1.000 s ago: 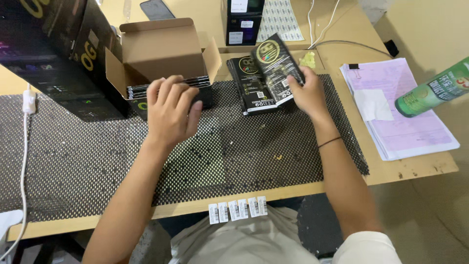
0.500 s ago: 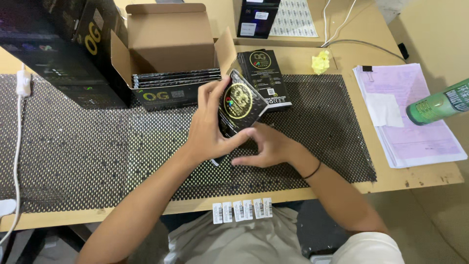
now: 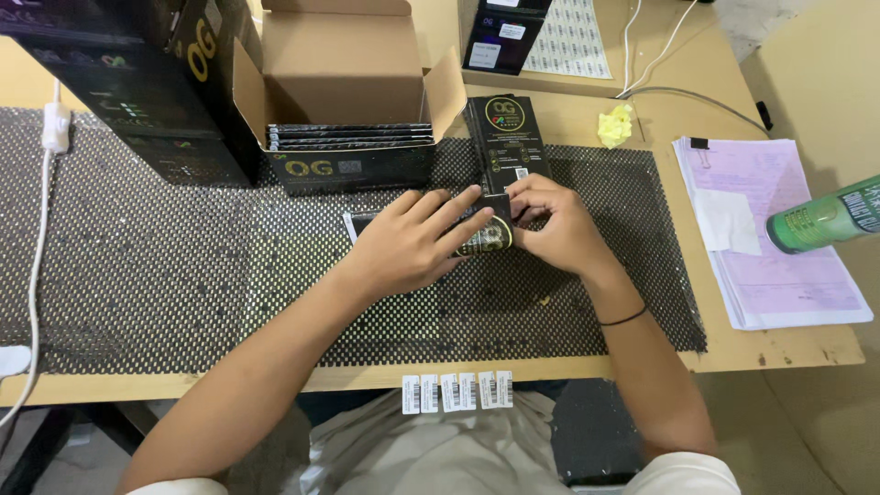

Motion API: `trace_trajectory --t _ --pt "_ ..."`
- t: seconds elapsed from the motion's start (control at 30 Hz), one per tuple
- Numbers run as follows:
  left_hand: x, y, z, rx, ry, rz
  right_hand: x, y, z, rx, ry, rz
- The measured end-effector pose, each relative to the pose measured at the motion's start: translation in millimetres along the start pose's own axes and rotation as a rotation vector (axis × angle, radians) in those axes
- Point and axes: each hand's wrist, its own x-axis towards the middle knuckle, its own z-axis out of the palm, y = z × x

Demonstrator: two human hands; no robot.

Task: The person repeatedly picks up small rectangular packages from a stack, peels off a white label from the back, and places the package down. The action is repeated multiple times throughout the clip.

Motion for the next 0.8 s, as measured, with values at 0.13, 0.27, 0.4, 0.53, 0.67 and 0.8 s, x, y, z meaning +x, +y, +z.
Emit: trace_trajectory --t 0.13,0.27,0.4,0.53,0.67,0.8 --pt "4.4 2.9 -5.6 -0.021 -0.026 -0.020 0.9 -10.1 1.2 -0.091 0.052 -0.007" --pt "7.5 1.4 0.2 -0.123 -0.056 -0.148 0.8 -23.9 -3.8 0.071 0.110 -0.026" --pt "7.3 -6.4 -3.4 -0.170 -0.050 -0.289 -0.2 2.1 -23.1 0.340 0.463 0.073" --pt "9.0 -6.5 -17.0 -0.179 -0.234 -0.282 0.6 19.7 -35.7 0.626 0.748 0.131" --pt "11.6 6.7 -18.8 -0.482 -0.419 -0.394 -2.9 23.1 -20.6 0.300 0.680 -0.015" --pt "12.7 18.9 -9.0 -0.977 -0.256 -0.572 -12.1 -4.3 14.2 0.146 0.425 -0.094"
